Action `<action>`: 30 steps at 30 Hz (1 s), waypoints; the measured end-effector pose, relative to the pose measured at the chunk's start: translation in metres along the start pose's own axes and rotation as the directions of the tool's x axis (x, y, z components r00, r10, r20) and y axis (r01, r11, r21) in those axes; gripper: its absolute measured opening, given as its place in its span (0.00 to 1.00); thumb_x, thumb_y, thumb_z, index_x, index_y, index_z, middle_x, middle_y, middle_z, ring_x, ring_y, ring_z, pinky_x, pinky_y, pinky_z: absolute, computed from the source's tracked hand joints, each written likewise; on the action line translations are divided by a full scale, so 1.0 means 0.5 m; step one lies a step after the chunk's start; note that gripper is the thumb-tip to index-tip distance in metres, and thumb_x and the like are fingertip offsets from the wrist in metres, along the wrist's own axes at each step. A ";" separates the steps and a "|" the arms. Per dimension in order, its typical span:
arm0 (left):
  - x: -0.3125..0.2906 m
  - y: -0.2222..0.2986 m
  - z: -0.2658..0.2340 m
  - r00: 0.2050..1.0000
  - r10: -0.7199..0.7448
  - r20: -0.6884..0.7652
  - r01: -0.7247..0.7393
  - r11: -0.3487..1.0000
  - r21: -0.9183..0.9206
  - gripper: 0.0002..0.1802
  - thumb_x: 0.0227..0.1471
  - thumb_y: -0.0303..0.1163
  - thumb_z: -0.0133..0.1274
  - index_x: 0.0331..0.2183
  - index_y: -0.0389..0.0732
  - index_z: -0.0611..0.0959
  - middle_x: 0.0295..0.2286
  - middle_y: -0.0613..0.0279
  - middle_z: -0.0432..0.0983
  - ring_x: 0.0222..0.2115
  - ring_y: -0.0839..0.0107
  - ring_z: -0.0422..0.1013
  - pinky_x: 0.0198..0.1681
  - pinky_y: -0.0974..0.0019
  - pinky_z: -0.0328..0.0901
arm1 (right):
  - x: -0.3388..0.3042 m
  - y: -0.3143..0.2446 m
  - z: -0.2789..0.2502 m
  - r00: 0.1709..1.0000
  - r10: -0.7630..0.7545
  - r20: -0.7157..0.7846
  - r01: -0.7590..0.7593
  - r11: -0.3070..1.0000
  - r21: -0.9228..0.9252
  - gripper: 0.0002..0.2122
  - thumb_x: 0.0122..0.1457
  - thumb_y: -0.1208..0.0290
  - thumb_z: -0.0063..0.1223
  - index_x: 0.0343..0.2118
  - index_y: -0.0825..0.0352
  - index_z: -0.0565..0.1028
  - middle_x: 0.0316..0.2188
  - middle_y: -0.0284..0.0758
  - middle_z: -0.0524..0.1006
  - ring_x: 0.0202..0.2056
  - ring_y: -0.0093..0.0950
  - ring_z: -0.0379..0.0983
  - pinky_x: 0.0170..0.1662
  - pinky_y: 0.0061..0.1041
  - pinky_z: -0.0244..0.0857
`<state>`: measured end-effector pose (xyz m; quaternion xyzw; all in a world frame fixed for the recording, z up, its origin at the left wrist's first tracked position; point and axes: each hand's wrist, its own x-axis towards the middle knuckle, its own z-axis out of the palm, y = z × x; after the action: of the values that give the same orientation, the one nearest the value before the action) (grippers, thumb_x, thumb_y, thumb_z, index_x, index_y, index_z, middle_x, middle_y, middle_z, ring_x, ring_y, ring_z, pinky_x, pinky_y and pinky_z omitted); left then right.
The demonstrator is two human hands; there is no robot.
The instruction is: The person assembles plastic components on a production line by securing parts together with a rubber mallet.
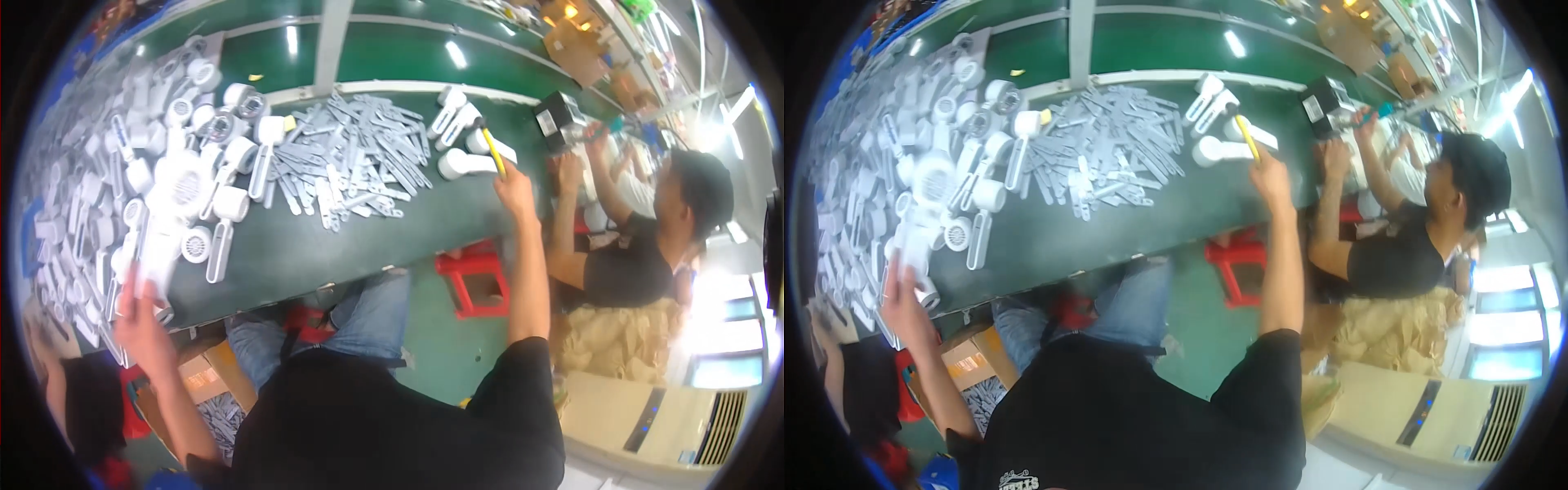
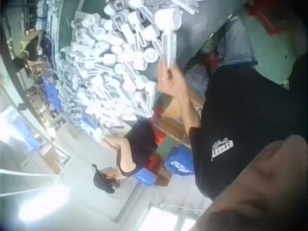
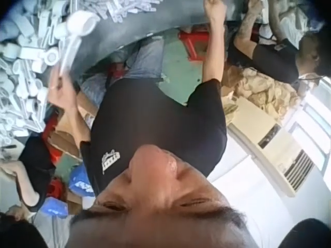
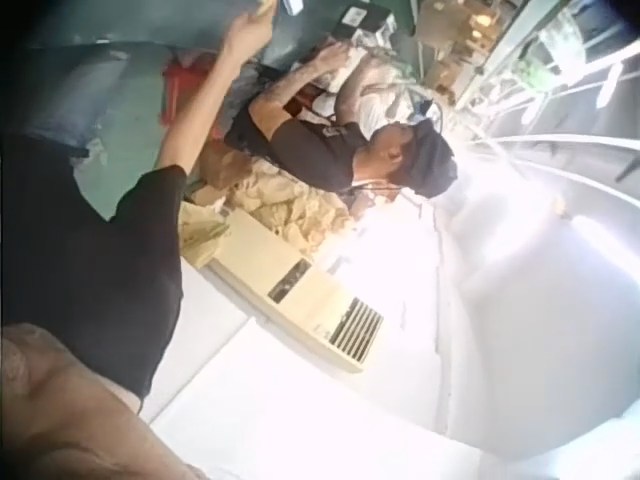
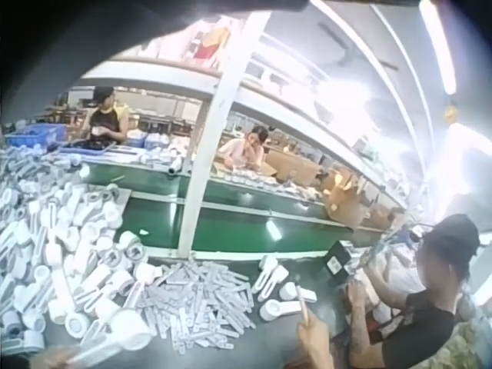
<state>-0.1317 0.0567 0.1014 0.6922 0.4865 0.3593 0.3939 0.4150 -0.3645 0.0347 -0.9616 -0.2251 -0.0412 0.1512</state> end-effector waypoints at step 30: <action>1.314 -0.594 -0.499 0.866 0.188 -0.463 0.022 0.912 0.410 0.23 0.50 0.34 0.60 0.49 0.45 0.91 0.44 0.50 0.87 0.46 0.59 0.84 0.51 0.57 0.73 | -0.305 -0.207 -0.137 0.942 0.164 0.293 -0.286 0.850 0.443 0.16 0.53 0.77 0.66 0.45 0.75 0.82 0.29 0.30 0.82 0.31 0.18 0.74 0.37 0.24 0.70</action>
<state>-0.2910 0.7985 0.0183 0.6641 0.6029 0.4329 0.0898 0.2318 -0.3615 0.1055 -0.9115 -0.1301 0.1523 0.3592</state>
